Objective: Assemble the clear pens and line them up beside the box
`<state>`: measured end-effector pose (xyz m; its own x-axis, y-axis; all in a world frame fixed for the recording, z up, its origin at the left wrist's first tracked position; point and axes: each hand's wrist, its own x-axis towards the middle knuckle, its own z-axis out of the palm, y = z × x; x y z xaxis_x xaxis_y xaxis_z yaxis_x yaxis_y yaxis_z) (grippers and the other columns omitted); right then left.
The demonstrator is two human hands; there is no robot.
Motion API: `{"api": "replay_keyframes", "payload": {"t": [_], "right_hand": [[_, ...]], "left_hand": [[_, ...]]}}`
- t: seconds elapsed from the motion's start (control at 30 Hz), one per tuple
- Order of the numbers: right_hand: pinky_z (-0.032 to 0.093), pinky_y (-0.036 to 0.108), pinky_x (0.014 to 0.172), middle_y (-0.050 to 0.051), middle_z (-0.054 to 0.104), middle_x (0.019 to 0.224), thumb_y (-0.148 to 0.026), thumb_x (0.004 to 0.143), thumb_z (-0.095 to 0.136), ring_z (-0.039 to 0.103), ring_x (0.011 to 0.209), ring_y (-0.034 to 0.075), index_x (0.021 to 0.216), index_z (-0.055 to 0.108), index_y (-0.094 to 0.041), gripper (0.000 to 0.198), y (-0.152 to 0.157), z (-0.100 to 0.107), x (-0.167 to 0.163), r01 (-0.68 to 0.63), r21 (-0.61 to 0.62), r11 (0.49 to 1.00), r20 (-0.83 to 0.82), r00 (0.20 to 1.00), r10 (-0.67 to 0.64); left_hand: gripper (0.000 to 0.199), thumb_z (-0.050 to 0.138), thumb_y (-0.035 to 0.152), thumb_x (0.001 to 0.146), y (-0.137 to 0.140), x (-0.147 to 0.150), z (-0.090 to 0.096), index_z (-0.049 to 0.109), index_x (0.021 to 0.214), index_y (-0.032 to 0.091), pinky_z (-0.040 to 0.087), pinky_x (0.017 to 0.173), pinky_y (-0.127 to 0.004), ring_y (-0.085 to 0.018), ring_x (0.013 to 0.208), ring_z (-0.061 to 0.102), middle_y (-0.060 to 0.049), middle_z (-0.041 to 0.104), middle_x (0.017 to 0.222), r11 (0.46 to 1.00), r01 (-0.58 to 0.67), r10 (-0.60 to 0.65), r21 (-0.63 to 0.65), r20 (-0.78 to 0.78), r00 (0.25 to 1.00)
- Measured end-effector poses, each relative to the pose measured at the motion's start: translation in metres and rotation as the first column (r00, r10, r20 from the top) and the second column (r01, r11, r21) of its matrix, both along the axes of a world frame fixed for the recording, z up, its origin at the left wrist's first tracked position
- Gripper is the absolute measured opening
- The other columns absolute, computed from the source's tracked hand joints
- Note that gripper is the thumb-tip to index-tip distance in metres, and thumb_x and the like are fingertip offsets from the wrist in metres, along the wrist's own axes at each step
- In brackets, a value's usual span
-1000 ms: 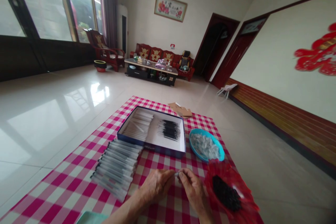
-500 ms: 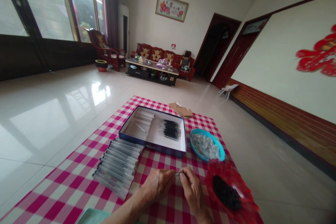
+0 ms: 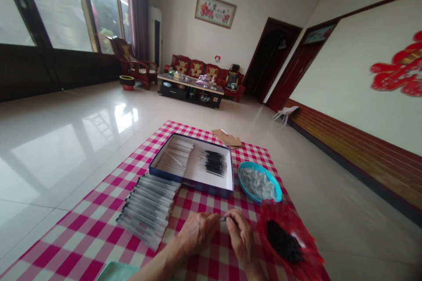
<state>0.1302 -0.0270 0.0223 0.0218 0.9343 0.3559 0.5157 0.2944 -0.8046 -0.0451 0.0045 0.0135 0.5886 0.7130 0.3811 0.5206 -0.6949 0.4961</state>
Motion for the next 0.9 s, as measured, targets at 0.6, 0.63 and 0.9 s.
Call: {"api": "replay_keyframes", "payload": {"t": [0.6,0.63,0.9], "right_hand": [[0.046,0.027,0.072,0.004,0.062,0.081,-0.033,0.094,0.041,0.059,0.077,0.018,0.082,0.058,-0.021,0.023,0.001,-0.008,-0.001,-0.004,0.057,0.998,0.07,0.998,0.0],[0.046,0.027,0.07,0.004,0.062,0.079,-0.032,0.094,0.04,0.059,0.076,0.018,0.08,0.057,-0.021,0.025,0.003,-0.01,-0.002,0.004,0.078,0.997,0.08,0.997,-0.01],[0.043,0.025,0.059,0.001,0.055,0.062,-0.034,0.095,0.037,0.055,0.059,0.016,0.068,0.052,-0.022,0.033,0.005,-0.019,-0.002,0.109,0.124,0.986,0.144,0.981,-0.127]], "left_hand": [[0.018,0.039,0.02,0.094,-0.002,0.001,0.001,0.055,0.085,0.019,0.031,0.049,-0.023,-0.012,0.056,0.059,-0.001,0.063,0.068,1.0,-0.003,0.003,0.014,-0.043,0.999],[0.018,0.039,0.02,0.094,-0.002,0.001,0.001,0.055,0.085,0.019,0.03,0.049,-0.022,-0.012,0.055,0.058,-0.001,0.063,0.068,1.0,-0.001,0.001,0.015,-0.049,0.999],[0.017,0.039,0.019,0.093,-0.001,0.002,0.001,0.054,0.084,0.019,0.028,0.048,-0.023,-0.013,0.055,0.058,-0.001,0.063,0.068,1.0,-0.013,0.014,0.021,-0.061,0.998]]}}
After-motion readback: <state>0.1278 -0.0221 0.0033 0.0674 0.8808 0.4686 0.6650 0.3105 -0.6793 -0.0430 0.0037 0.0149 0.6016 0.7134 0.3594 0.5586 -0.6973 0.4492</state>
